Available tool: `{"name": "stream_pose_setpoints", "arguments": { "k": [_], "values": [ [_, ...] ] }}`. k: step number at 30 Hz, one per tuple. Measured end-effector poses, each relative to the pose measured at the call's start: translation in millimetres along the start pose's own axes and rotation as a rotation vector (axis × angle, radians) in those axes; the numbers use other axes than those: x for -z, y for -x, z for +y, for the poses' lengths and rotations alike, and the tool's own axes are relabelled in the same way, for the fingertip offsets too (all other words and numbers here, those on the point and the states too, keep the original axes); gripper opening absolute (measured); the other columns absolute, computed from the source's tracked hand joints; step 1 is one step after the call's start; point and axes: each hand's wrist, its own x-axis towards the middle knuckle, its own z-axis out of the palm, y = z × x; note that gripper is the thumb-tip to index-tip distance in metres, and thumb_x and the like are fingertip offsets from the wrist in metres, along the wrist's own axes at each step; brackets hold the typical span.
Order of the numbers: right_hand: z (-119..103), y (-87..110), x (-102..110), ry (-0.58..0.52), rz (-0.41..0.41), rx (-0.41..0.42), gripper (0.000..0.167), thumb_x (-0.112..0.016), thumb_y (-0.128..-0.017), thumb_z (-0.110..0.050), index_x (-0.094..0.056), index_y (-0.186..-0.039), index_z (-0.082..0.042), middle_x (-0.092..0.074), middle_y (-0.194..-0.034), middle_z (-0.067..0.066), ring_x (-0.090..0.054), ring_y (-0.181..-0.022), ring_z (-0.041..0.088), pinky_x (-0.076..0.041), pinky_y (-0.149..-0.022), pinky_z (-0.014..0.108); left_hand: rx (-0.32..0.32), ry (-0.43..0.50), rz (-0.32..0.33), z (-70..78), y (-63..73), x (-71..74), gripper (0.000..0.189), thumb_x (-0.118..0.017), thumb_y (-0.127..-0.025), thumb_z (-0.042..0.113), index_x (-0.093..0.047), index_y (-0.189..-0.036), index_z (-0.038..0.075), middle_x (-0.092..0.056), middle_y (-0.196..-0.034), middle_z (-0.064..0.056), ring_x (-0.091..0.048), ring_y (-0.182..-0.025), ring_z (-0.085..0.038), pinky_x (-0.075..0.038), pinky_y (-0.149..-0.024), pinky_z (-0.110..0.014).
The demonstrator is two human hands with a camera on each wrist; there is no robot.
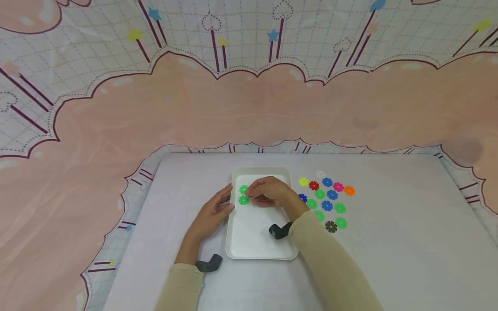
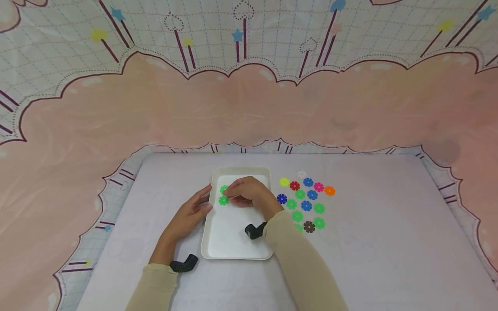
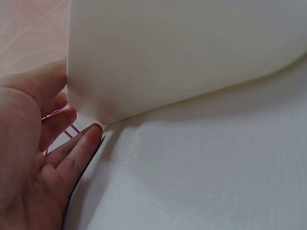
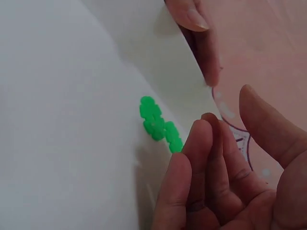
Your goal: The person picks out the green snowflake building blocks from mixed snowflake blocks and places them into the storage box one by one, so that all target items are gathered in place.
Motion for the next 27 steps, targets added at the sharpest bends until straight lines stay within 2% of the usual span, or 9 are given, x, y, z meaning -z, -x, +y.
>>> {"name": "stream_pose_setpoints", "arguments": {
  "k": [5,8,16,23,27],
  "values": [
    [-4.7,12.0,7.5,0.068,-0.046,0.058,0.023,-0.082,-0.087,-0.024,-0.075,-0.105,-0.012,-0.074,-0.097,0.005,-0.07,-0.09,0.022,-0.062,-0.08,0.028,0.012,-0.027,0.004,1.0,-0.1,-0.5,0.064,-0.067,-0.101,0.029,-0.039,-0.158,0.023,-0.046,-0.159,-0.006,-0.053,-0.14,-0.031,-0.053,-0.109,-0.041],
    [-6.6,18.7,16.0,0.122,-0.043,0.084,0.023,-0.081,-0.088,-0.027,-0.075,-0.107,-0.014,-0.074,-0.1,0.006,-0.069,-0.093,0.024,-0.06,-0.081,0.03,0.019,-0.037,0.01,2.8,0.5,-0.4,0.064,-0.066,-0.101,0.029,-0.039,-0.158,0.023,-0.046,-0.159,-0.006,-0.053,-0.14,-0.032,-0.053,-0.109,-0.042],
    [-6.3,41.7,44.3,0.219,-0.028,0.129,0.038,-0.08,-0.088,-0.031,-0.071,-0.12,-0.013,-0.074,-0.106,0.004,-0.067,-0.103,0.025,-0.057,-0.095,0.043,0.013,-0.046,0.018,4.6,0.8,-0.5,0.065,-0.067,-0.1,0.028,-0.038,-0.159,0.022,-0.046,-0.159,-0.007,-0.053,-0.14,-0.032,-0.052,-0.111,-0.044],
    [1.3,62.1,66.1,0.242,-0.018,0.196,0.044,-0.08,-0.087,-0.03,-0.069,-0.123,-0.007,-0.073,-0.102,0.014,-0.065,-0.094,0.025,-0.054,-0.078,0.035,0.015,-0.052,0.017,4.8,0.4,-1.1,0.065,-0.067,-0.1,0.028,-0.039,-0.158,0.022,-0.047,-0.159,-0.007,-0.053,-0.14,-0.032,-0.052,-0.11,-0.044],
    [8.6,69.6,77.6,0.263,-0.01,0.22,0.043,-0.079,-0.089,-0.029,-0.068,-0.123,-0.005,-0.071,-0.105,0.021,-0.066,-0.094,0.029,-0.057,-0.087,0.042,0.017,-0.051,0.015,4.9,0.4,-1.3,0.065,-0.067,-0.1,0.028,-0.039,-0.158,0.022,-0.046,-0.159,-0.006,-0.053,-0.14,-0.032,-0.052,-0.11,-0.044]
  ]
}}
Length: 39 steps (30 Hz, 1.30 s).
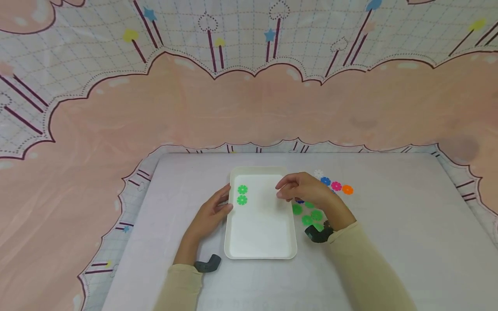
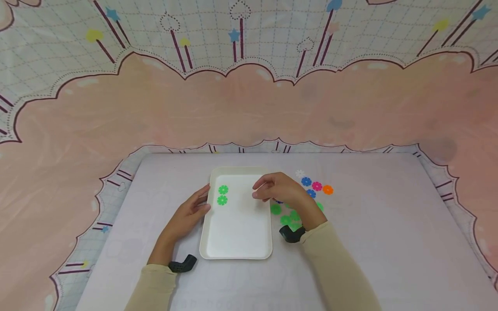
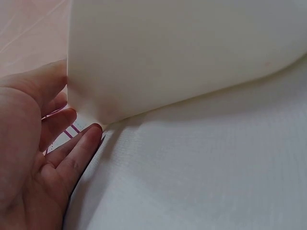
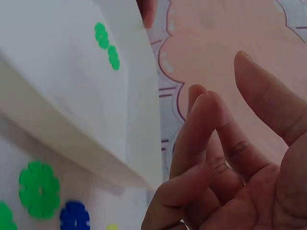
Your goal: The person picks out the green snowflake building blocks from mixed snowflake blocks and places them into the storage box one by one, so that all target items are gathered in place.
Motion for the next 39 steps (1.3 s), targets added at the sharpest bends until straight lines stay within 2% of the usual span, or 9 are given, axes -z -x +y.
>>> {"name": "stream_pose_setpoints", "arguments": {
  "k": [4,8,12,17,21,28,39],
  "values": [
    [7.9,8.0,8.3,0.052,0.019,-0.006,0.042,-0.079,-0.09,-0.03,-0.068,-0.124,-0.007,-0.071,-0.103,0.02,-0.065,-0.096,0.033,-0.056,-0.093,0.047,0.001,-0.002,0.003,0.1,0.3,0.0,0.065,-0.067,-0.1,0.029,-0.039,-0.158,0.024,-0.045,-0.16,-0.006,-0.052,-0.141,-0.032,-0.051,-0.11,-0.044],
    [17.3,16.0,15.8,0.101,0.037,-0.011,0.04,-0.077,-0.092,-0.031,-0.068,-0.124,-0.009,-0.071,-0.099,0.014,-0.065,-0.097,0.031,-0.056,-0.092,0.046,0.001,-0.002,0.002,0.2,0.4,0.2,0.065,-0.067,-0.1,0.029,-0.039,-0.158,0.023,-0.045,-0.16,-0.005,-0.052,-0.141,-0.032,-0.051,-0.111,-0.045],
    [30.4,21.0,20.8,0.115,0.058,-0.018,0.036,-0.075,-0.093,-0.031,-0.069,-0.121,-0.01,-0.072,-0.101,0.013,-0.065,-0.098,0.031,-0.056,-0.091,0.043,-0.012,0.009,0.001,-0.6,0.2,0.3,0.065,-0.067,-0.1,0.028,-0.039,-0.158,0.022,-0.044,-0.161,-0.004,-0.051,-0.142,-0.031,-0.051,-0.111,-0.044],
    [48.4,22.2,24.0,0.168,0.107,-0.068,0.035,-0.075,-0.092,-0.039,-0.071,-0.118,-0.015,-0.07,-0.102,0.009,-0.061,-0.098,0.025,-0.054,-0.085,0.036,-0.022,0.027,0.006,-2.5,-0.7,-0.2,0.064,-0.068,-0.1,0.025,-0.041,-0.157,0.021,-0.044,-0.16,-0.004,-0.051,-0.142,-0.031,-0.05,-0.112,-0.046],
    [59.8,20.3,23.5,0.195,0.135,-0.104,0.034,-0.075,-0.091,-0.041,-0.072,-0.116,-0.017,-0.068,-0.098,0.005,-0.061,-0.094,0.022,-0.053,-0.08,0.032,-0.007,0.021,0.013,-2.2,-0.6,-1.1,0.065,-0.067,-0.1,0.02,-0.039,-0.158,0.018,-0.044,-0.161,-0.006,-0.051,-0.142,-0.034,-0.049,-0.112,-0.048],
    [69.5,15.5,16.9,0.194,0.15,-0.087,0.031,-0.08,-0.088,-0.034,-0.075,-0.111,-0.014,-0.068,-0.09,0.006,-0.062,-0.084,0.022,-0.055,-0.072,0.029,0.006,0.003,0.011,-3.0,-0.9,-2.3,0.065,-0.065,-0.101,0.015,-0.037,-0.159,0.01,-0.04,-0.163,-0.012,-0.048,-0.143,-0.038,-0.047,-0.113,-0.051],
    [74.8,9.8,9.5,0.229,0.187,-0.099,0.034,-0.087,-0.081,-0.033,-0.078,-0.109,-0.016,-0.062,-0.082,0.007,-0.057,-0.079,0.023,-0.048,-0.062,0.027,-0.022,0.027,0.011,-3.0,0.3,-1.0,0.064,-0.067,-0.1,0.025,-0.041,-0.157,0.02,-0.043,-0.162,-0.002,-0.051,-0.142,-0.032,-0.05,-0.112,-0.045]
  ]
}}
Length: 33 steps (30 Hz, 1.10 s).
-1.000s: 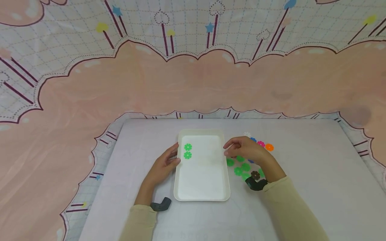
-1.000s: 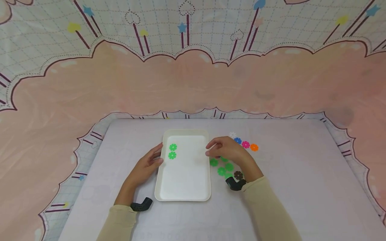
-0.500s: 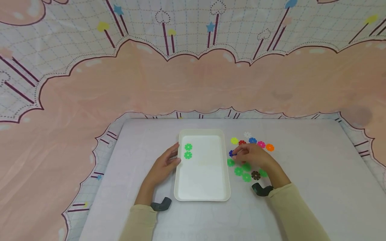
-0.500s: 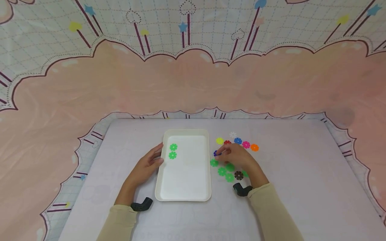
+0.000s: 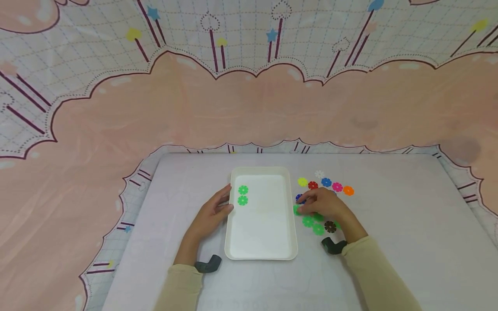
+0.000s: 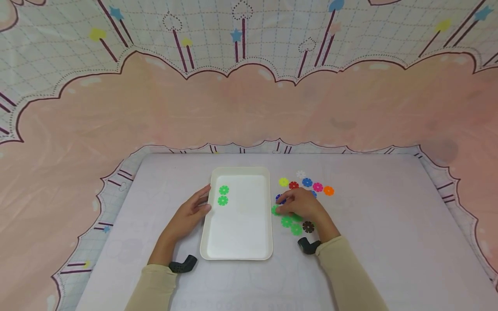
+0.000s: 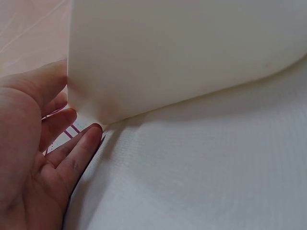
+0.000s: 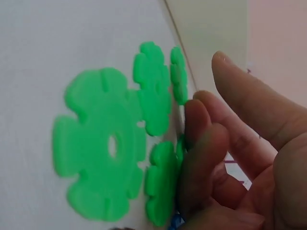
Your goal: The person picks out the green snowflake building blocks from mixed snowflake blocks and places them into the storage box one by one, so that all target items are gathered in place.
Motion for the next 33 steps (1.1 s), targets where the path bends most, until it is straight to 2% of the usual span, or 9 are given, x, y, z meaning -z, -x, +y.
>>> {"name": "stream_pose_setpoints", "arguments": {
  "k": [12,20,26,33],
  "values": [
    [-5.7,-0.9,-3.9,0.049,0.033,-0.057,0.031,-0.091,-0.077,-0.027,-0.08,-0.104,-0.018,-0.063,-0.077,0.006,-0.056,-0.073,0.023,-0.047,-0.058,0.025,0.009,-0.012,-0.008,0.9,-0.1,-0.7,0.065,-0.067,-0.1,0.028,-0.039,-0.158,0.02,-0.044,-0.161,-0.005,-0.052,-0.141,-0.032,-0.051,-0.111,-0.043],
    [-5.8,-2.1,-6.5,0.041,0.045,-0.063,0.029,-0.09,-0.078,-0.023,-0.079,-0.104,-0.016,-0.064,-0.072,0.006,-0.057,-0.069,0.023,-0.047,-0.057,0.026,0.023,0.004,-0.005,3.7,0.9,0.8,0.065,-0.068,-0.1,0.025,-0.04,-0.158,0.023,-0.046,-0.159,-0.008,-0.054,-0.139,-0.034,-0.052,-0.109,-0.049],
    [-4.2,-3.0,-7.4,0.056,0.049,-0.065,0.029,-0.09,-0.078,-0.024,-0.078,-0.104,-0.016,-0.066,-0.073,0.005,-0.058,-0.069,0.022,-0.048,-0.057,0.026,0.038,-0.005,0.002,2.6,0.5,-0.2,0.066,-0.066,-0.1,0.019,-0.037,-0.159,0.017,-0.045,-0.159,-0.016,-0.053,-0.139,-0.039,-0.05,-0.109,-0.053],
    [-2.3,-1.8,-7.8,0.066,0.059,-0.06,0.027,-0.088,-0.08,-0.026,-0.077,-0.102,-0.015,-0.065,-0.074,0.004,-0.057,-0.07,0.022,-0.047,-0.057,0.026,0.035,0.009,-0.003,30.5,6.8,0.2,0.063,-0.065,-0.101,0.016,-0.038,-0.158,0.009,-0.043,-0.159,-0.018,-0.051,-0.14,-0.041,-0.049,-0.111,-0.053]
  ]
}}
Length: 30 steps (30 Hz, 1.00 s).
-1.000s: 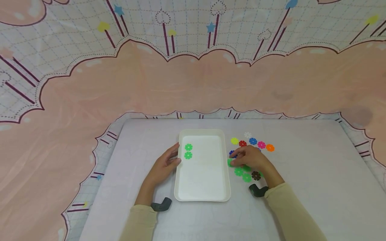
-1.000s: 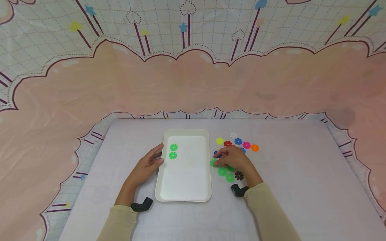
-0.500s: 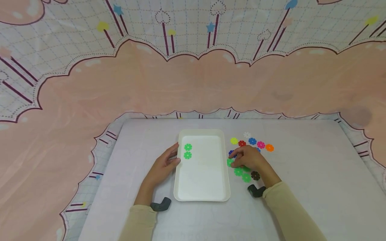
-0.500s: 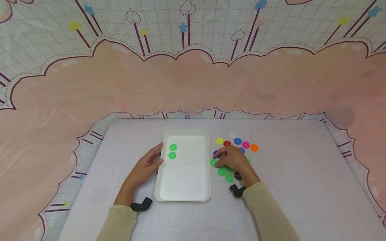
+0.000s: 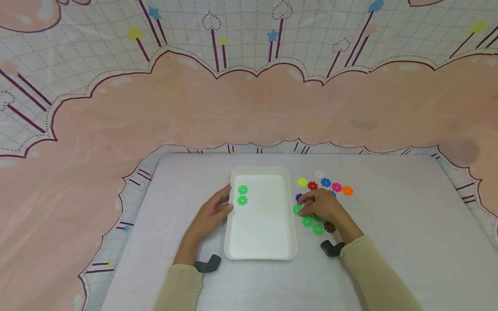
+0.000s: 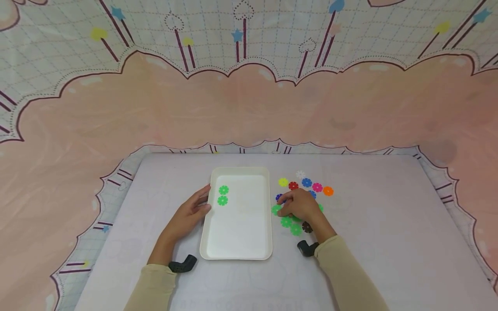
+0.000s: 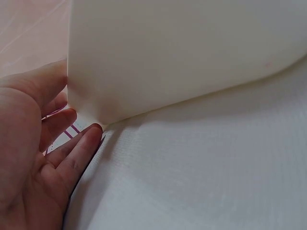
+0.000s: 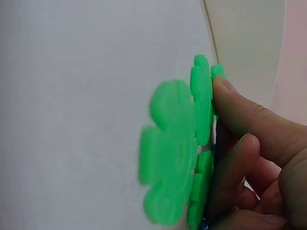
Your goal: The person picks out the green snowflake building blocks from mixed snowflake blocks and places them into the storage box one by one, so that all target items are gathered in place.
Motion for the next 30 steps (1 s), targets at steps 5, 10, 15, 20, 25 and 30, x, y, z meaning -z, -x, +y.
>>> {"name": "stream_pose_setpoints", "arguments": {
  "k": [5,10,15,20,25,30],
  "values": [
    [1.0,3.7,3.7,-0.005,-0.001,0.04,0.021,-0.085,-0.083,-0.025,-0.076,-0.096,-0.011,-0.064,-0.08,0.004,-0.057,-0.076,0.022,-0.048,-0.06,0.027,-0.009,0.01,-0.003,3.0,0.3,-0.2,0.064,-0.064,-0.101,0.017,-0.037,-0.158,0.01,-0.042,-0.161,-0.017,-0.049,-0.142,-0.04,-0.048,-0.112,-0.051],
    [0.6,6.7,7.9,0.022,-0.022,0.052,0.02,-0.084,-0.085,-0.028,-0.074,-0.091,-0.013,-0.064,-0.085,0.005,-0.056,-0.083,0.023,-0.049,-0.063,0.027,-0.005,0.004,-0.003,3.3,0.0,0.0,0.064,-0.064,-0.101,0.017,-0.037,-0.159,0.011,-0.042,-0.16,-0.017,-0.049,-0.141,-0.04,-0.048,-0.112,-0.052],
    [-0.6,11.0,11.4,0.025,-0.025,0.027,0.02,-0.083,-0.085,-0.03,-0.073,-0.091,-0.015,-0.065,-0.091,0.004,-0.055,-0.088,0.023,-0.049,-0.065,0.028,-0.002,0.001,-0.001,3.5,-0.1,-0.1,0.064,-0.064,-0.101,0.016,-0.037,-0.158,0.011,-0.042,-0.16,-0.017,-0.049,-0.142,-0.04,-0.048,-0.112,-0.052],
    [-3.9,12.2,15.6,0.022,-0.023,0.012,0.017,-0.082,-0.087,-0.03,-0.071,-0.091,-0.017,-0.065,-0.096,0.005,-0.055,-0.092,0.024,-0.05,-0.065,0.028,0.004,-0.008,0.007,3.7,0.2,-0.1,0.063,-0.065,-0.101,0.015,-0.038,-0.158,0.01,-0.043,-0.161,-0.013,-0.049,-0.142,-0.039,-0.047,-0.113,-0.051],
    [-7.1,11.0,20.3,0.005,-0.019,0.006,0.017,-0.077,-0.091,-0.028,-0.068,-0.099,-0.016,-0.064,-0.098,0.009,-0.058,-0.089,0.026,-0.054,-0.066,0.028,0.009,-0.011,0.009,3.6,1.0,0.0,0.063,-0.065,-0.101,0.017,-0.038,-0.158,0.011,-0.043,-0.16,-0.014,-0.049,-0.142,-0.038,-0.048,-0.113,-0.051],
    [-9.4,10.8,23.5,-0.057,-0.051,0.022,0.019,-0.072,-0.095,-0.024,-0.064,-0.107,-0.012,-0.066,-0.095,0.009,-0.059,-0.083,0.025,-0.05,-0.067,0.028,-0.001,-0.004,0.002,4.0,1.1,-0.1,0.063,-0.064,-0.101,0.016,-0.038,-0.158,0.01,-0.043,-0.159,-0.017,-0.05,-0.141,-0.04,-0.047,-0.112,-0.052]
  ]
}}
